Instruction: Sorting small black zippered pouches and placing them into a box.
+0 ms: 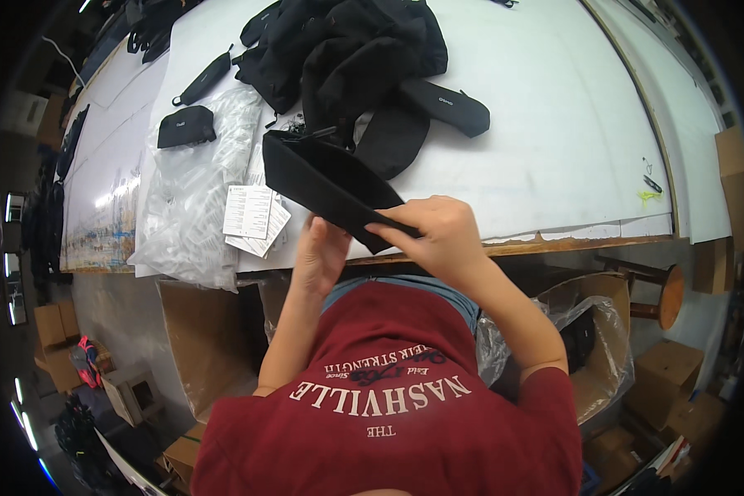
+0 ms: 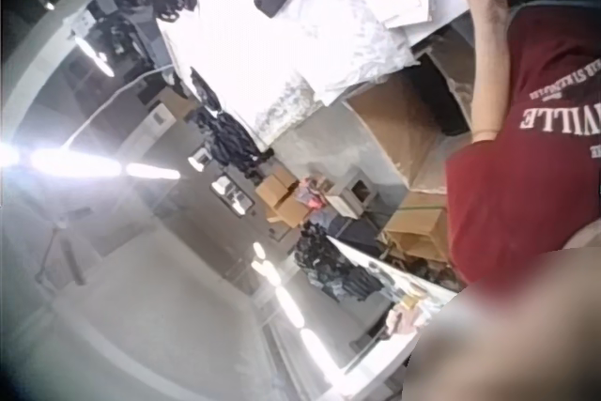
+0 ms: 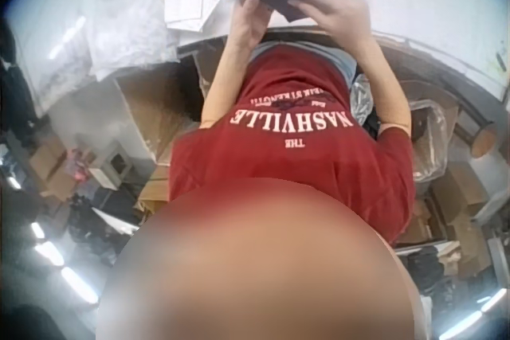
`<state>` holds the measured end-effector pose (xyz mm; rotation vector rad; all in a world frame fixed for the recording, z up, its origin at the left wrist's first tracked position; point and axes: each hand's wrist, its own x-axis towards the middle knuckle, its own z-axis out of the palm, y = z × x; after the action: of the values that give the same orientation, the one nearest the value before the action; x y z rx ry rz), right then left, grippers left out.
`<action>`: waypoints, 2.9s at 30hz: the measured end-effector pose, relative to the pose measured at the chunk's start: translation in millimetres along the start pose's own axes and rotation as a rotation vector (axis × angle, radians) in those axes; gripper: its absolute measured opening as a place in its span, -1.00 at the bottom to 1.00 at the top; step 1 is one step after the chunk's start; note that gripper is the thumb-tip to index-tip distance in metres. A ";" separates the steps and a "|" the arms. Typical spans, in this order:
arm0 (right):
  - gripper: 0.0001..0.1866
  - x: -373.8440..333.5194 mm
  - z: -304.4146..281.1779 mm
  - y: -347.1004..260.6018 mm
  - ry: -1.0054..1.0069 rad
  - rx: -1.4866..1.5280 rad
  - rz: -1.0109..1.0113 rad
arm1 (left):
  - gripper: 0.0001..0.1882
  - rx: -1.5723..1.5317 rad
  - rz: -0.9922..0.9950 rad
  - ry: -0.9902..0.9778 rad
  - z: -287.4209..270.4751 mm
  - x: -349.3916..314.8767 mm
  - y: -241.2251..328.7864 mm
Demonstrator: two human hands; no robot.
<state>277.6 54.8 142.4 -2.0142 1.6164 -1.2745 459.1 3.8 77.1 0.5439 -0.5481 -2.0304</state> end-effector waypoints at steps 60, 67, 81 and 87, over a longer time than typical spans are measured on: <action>-0.81 -21.0 39.3 15.9 -0.030 0.473 0.307 | -0.26 0.214 0.203 0.441 -8.8 -47.0 4.5; -0.78 -22.8 28.8 10.1 -0.040 0.748 0.524 | -0.77 0.750 0.360 0.160 -32.6 -48.2 41.0; -0.82 -39.5 0.4 41.5 0.272 0.682 0.719 | -0.59 0.740 0.166 0.254 -14.7 -17.5 18.2; -0.79 -72.7 22.5 31.7 0.135 0.953 0.759 | -0.38 0.548 0.212 0.192 14.3 -9.4 -0.9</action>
<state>274.0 101.3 74.5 -0.6732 1.2233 -1.4403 454.7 14.7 89.5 0.9507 -1.0062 -1.5980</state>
